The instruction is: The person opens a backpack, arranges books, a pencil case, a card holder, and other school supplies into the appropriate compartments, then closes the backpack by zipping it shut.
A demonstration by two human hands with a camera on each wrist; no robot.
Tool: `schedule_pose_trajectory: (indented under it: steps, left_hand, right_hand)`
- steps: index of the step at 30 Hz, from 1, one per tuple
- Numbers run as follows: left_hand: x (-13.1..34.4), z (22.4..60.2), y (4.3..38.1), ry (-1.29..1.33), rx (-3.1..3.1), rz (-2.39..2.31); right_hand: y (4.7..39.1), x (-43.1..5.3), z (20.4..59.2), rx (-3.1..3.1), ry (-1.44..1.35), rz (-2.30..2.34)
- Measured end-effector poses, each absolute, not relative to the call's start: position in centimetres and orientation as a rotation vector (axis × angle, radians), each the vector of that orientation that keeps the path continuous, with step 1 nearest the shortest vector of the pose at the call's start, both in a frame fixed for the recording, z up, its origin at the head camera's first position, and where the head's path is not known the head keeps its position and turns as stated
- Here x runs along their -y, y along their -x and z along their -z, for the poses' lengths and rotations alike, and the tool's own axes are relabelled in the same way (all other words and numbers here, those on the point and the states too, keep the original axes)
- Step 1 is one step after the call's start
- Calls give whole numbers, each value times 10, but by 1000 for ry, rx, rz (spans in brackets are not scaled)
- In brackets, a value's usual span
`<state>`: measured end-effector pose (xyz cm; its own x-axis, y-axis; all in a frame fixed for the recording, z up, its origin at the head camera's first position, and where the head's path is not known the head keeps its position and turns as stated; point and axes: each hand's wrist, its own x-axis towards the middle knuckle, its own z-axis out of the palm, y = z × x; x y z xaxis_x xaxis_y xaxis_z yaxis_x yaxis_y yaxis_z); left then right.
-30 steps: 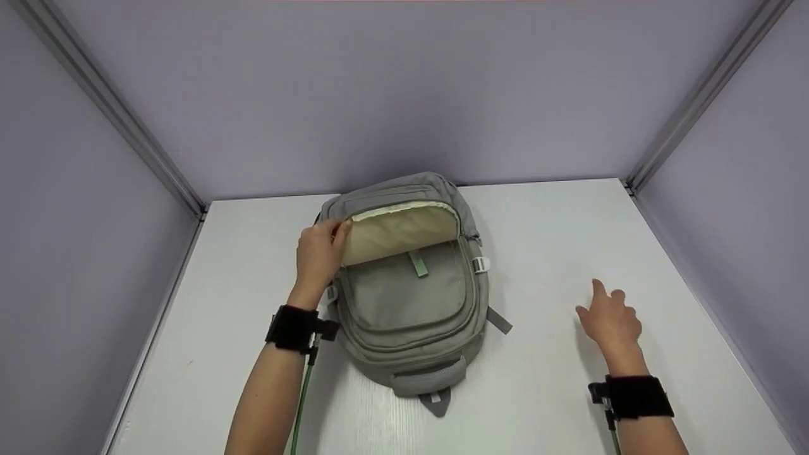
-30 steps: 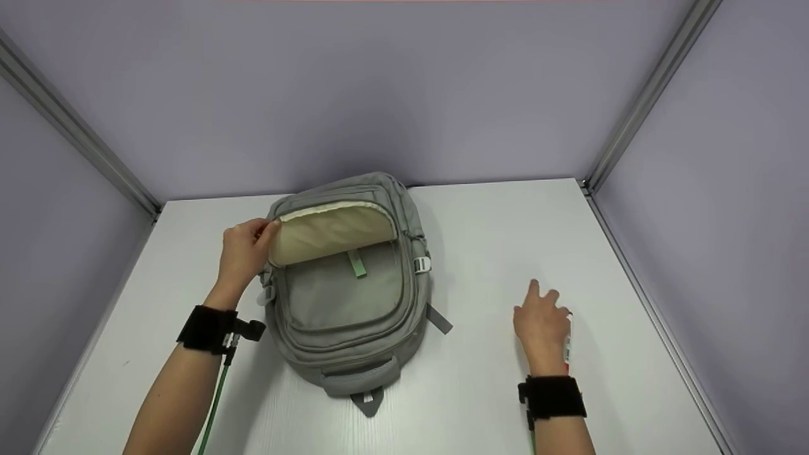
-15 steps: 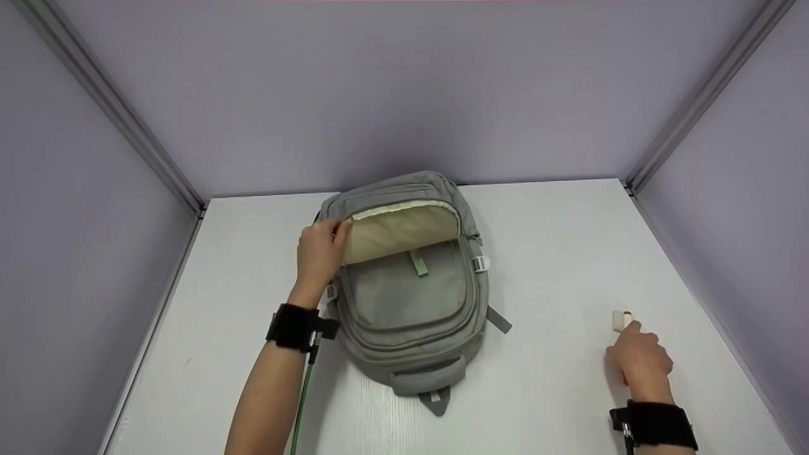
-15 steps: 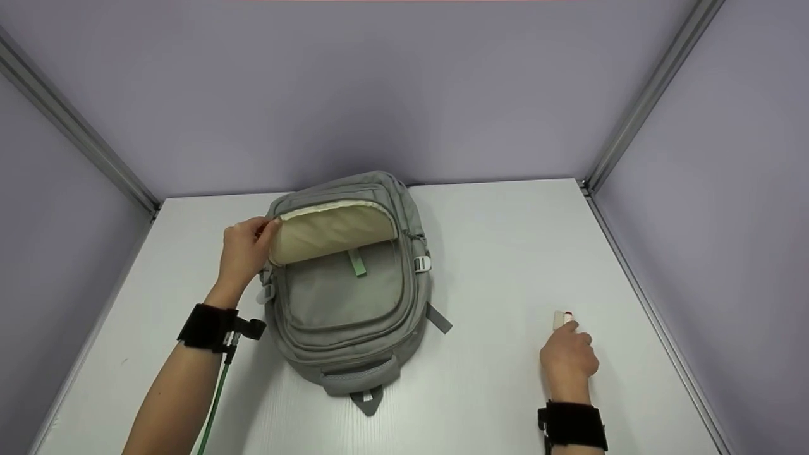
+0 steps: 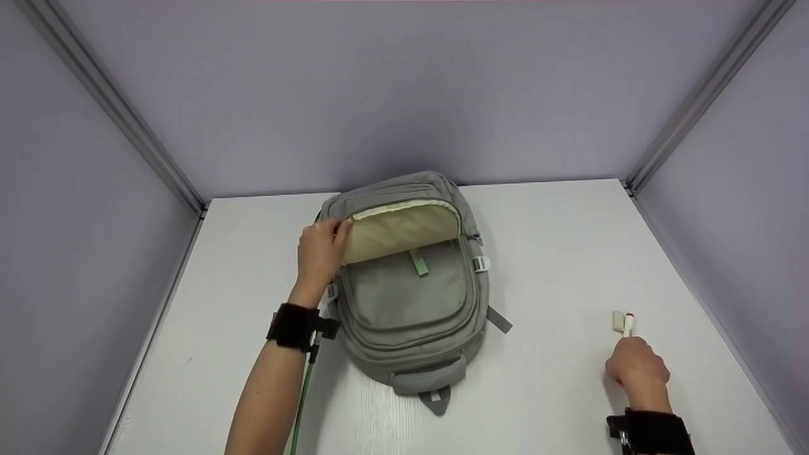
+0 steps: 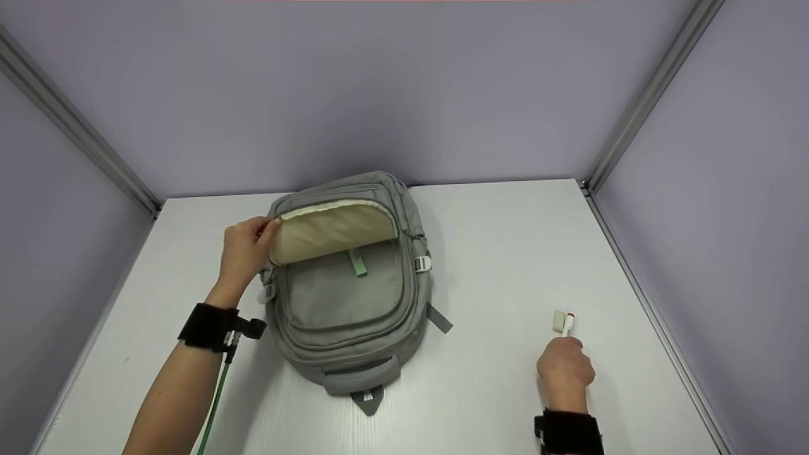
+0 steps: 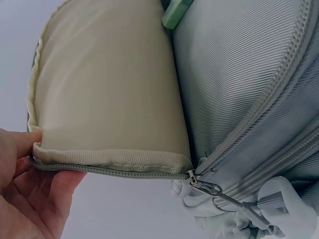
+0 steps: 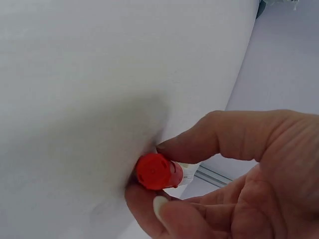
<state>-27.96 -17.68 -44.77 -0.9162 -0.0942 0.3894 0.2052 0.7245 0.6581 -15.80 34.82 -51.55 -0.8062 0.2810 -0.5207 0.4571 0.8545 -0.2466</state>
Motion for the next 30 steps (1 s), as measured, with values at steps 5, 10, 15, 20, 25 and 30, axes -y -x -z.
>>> schedule_pose_trajectory:
  steps: [5,10,15,20,25,30]
  left_hand:
    - [177,448,279,92,2526,1018]
    - [176,446,280,98,2517,1011]
    - [174,446,279,100,2524,1020]
    - [174,445,279,98,2524,1017]
    - [175,444,279,95,2490,992]
    - [173,445,278,116,2431,944]
  right_hand:
    - [155,-345,509,-2587,-548,547]
    - [157,-334,489,-2737,-405,519]
    - [160,-316,474,-2866,-302,476]
    - [167,-288,469,-2965,-204,539]
    - [180,-249,469,-3028,30,577]
    - [193,-214,470,-3067,173,713]
